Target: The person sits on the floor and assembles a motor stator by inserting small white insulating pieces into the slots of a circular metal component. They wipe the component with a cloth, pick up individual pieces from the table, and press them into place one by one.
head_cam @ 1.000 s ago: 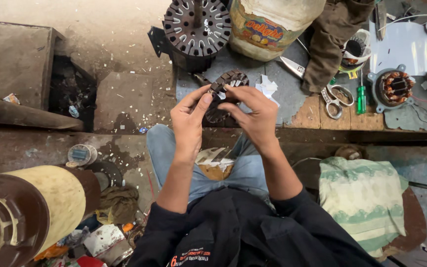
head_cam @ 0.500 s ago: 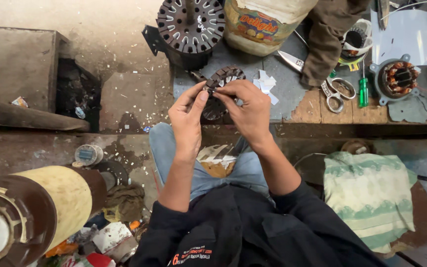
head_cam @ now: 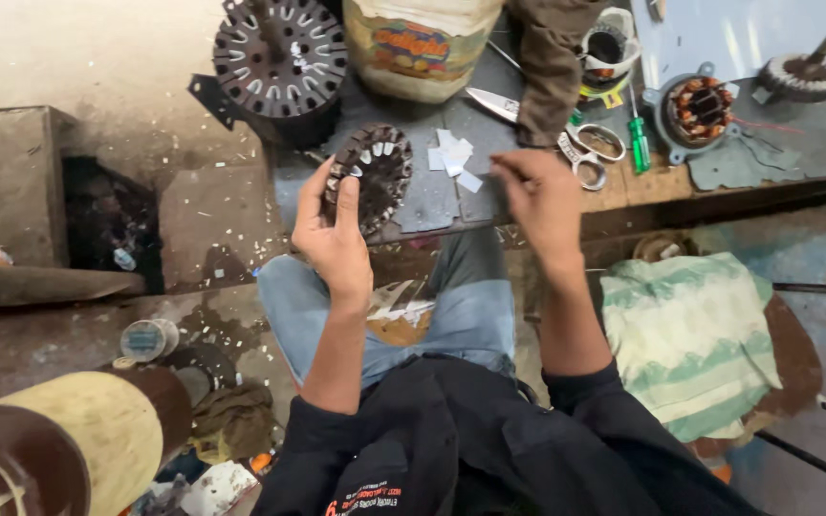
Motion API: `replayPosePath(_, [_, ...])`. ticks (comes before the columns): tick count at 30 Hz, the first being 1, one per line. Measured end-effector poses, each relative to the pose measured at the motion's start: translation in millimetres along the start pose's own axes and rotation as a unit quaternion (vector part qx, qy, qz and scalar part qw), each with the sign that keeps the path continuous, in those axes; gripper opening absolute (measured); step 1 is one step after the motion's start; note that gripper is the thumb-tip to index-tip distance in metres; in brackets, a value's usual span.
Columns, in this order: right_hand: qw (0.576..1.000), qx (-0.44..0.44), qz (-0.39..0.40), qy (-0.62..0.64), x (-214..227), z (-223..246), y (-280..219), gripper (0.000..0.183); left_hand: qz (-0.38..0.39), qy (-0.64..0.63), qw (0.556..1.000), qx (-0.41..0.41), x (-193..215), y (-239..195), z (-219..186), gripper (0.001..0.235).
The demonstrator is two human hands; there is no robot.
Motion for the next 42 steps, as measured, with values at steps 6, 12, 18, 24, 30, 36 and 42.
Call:
replayPosePath(6, [0.98,0.165,0.074,-0.086,-31.4,43.1,-18.2,0.023,-0.098,0.196,0.972,-0.087,-6.6,-11.6,-32.7,0.026])
replayPosePath(12, [0.954,0.264,0.127,-0.069,-17.9,57.5,-37.3,0.054,-0.129,0.214,0.961,-0.121,-7.8,-15.5,-46.5,0.026])
replayPosePath(18, [0.948,0.295,0.055,-0.108,-0.3,50.2,-67.0,0.034,-0.153,0.177,0.96,-0.155,-8.9,-20.1,-48.4,0.03])
replayPosePath(24, [0.993,0.074,-0.06,0.064,8.6,1.2,-58.5,0.024,-0.124,0.157,0.972,-0.124,-8.1,-16.4,-58.5,0.032])
replayPosePath(30, [0.924,-0.1,-0.066,0.364,-27.7,-21.4,-41.0,0.035,-0.006,0.357,0.844,-0.401,-53.3,-65.2,-102.9,0.03])
replayPosePath(36, [0.927,0.01,-0.041,0.372,-34.6,33.4,-24.8,0.022,0.042,0.278,0.932,-0.229,-43.6,-49.2,-80.3,0.012])
replayPosePath(42, [0.949,0.048,-0.031,0.31,-32.3,63.3,-14.7,0.02,0.074,0.243,0.952,-0.168,-36.0,-38.1,-69.9,0.014])
Point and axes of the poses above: each hand's wrist, its own y-axis towards the middle knuckle, its own x-axis out of the back of the hand, z = x × y, the point moved 10 cm from there along y, towards the middle knuckle, and after that the axes turned 6 degrees about x, right-handed, at the moved point
